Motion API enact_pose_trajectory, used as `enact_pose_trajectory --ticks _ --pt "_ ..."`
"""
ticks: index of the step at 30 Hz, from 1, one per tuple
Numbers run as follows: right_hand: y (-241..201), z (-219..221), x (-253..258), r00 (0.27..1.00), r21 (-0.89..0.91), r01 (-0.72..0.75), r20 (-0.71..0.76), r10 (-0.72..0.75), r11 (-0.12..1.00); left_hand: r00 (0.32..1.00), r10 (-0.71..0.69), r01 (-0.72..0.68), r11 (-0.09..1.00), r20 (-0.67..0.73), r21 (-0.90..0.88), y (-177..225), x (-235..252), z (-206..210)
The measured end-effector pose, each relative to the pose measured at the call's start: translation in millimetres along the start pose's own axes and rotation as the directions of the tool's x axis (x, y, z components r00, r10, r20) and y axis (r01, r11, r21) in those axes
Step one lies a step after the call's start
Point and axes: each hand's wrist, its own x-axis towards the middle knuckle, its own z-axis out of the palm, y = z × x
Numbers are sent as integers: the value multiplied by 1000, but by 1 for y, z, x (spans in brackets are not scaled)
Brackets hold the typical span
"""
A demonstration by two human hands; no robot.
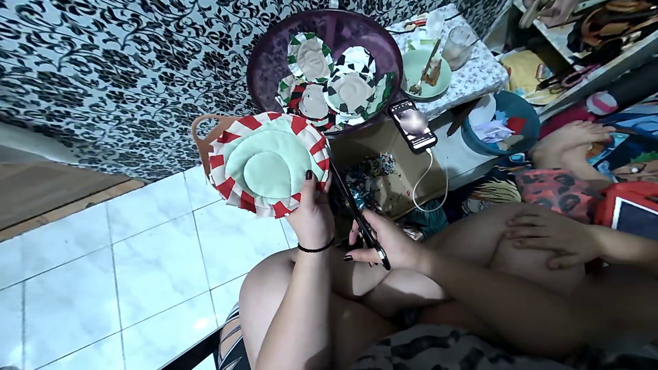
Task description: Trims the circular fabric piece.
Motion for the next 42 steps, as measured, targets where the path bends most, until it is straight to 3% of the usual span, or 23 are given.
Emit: enact_pose_trajectory --ticks 18,42 --pt "8 1 1 994 12 101 -35 -101 995 1000 25 -25 1000 10 -7 -1 2 -3" --pt "8 1 1 996 13 82 -39 -81 997 1000 16 -16 1000 -7 -18 0 3 -3"
